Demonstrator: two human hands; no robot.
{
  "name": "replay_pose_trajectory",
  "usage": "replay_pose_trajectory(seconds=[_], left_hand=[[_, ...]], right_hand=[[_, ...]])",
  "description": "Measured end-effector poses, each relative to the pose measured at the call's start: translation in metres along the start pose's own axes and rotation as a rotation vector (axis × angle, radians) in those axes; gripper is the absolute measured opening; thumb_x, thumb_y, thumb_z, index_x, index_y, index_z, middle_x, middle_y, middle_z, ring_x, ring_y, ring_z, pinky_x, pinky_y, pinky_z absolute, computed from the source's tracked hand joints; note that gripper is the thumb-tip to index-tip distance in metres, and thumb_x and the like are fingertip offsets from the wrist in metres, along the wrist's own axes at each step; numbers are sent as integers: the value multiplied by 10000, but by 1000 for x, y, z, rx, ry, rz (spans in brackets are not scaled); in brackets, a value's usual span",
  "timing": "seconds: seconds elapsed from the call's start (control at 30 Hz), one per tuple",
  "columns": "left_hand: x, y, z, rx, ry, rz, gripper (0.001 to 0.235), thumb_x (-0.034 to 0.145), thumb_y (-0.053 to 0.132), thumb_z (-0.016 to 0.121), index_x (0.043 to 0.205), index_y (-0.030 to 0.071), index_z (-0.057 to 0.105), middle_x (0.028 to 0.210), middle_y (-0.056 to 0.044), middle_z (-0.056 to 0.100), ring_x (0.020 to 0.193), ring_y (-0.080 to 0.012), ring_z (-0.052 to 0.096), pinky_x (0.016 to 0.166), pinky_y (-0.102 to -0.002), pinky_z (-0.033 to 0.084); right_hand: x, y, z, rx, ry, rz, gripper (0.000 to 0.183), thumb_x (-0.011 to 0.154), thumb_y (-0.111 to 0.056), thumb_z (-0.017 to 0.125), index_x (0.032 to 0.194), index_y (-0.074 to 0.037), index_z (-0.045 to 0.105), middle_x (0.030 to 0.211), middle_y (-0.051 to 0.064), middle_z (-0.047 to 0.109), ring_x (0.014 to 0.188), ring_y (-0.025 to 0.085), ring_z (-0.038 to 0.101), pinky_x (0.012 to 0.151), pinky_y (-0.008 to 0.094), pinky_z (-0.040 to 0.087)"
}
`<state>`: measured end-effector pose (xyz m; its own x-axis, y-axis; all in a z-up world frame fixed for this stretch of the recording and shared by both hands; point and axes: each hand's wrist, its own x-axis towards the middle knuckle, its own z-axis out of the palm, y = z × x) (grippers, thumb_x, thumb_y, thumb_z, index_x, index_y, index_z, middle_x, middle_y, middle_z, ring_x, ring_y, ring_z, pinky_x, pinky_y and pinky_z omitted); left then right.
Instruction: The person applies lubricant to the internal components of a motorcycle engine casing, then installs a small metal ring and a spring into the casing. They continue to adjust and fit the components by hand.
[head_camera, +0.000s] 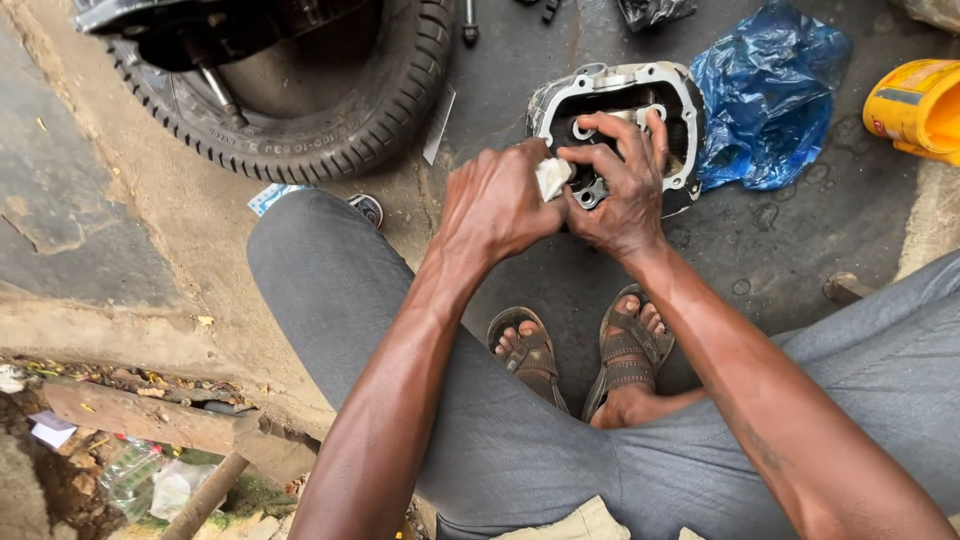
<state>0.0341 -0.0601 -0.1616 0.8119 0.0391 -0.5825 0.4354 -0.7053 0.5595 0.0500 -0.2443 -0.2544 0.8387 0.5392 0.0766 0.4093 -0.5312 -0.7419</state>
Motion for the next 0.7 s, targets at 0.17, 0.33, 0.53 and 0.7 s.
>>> replay_pose_trajectory(seconds=[0.17,0.33,0.53,0.7], left_hand=[[7,1,3,80,52,101,385,652,216,727,978,12,738,644,-200,701,557,-292,700,531,-455,532],[17,8,-2,256,-2,205,344,693,256,742,919,-4,725,536,-148,632,453,-220,593,445,-424,457],[26,2,16,291,-27,242,295,679,270,765,790,10,680,491,-81,590,408,-172,506,361,-366,374],[26,4,11,309,-23,247,241,615,198,731,741,14,640,502,-104,586,407,-163,515,361,-356,385]], right_hand=[[-4,4,2,-12,5,8,310,813,-178,832,1113,-161,755,1378,56,607,1380,243,532,1291,591,134],[-5,9,5,-13,18,-9,322,826,-272,871,1086,-143,732,1391,55,602,1390,242,524,1291,588,131],[0,7,3,20,4,-39,476,777,-464,917,1040,-125,710,1370,72,593,1377,265,502,1262,611,102],[0,7,-4,15,-18,-50,532,778,-458,894,1100,-79,707,1379,115,592,1370,264,514,1246,628,117]])
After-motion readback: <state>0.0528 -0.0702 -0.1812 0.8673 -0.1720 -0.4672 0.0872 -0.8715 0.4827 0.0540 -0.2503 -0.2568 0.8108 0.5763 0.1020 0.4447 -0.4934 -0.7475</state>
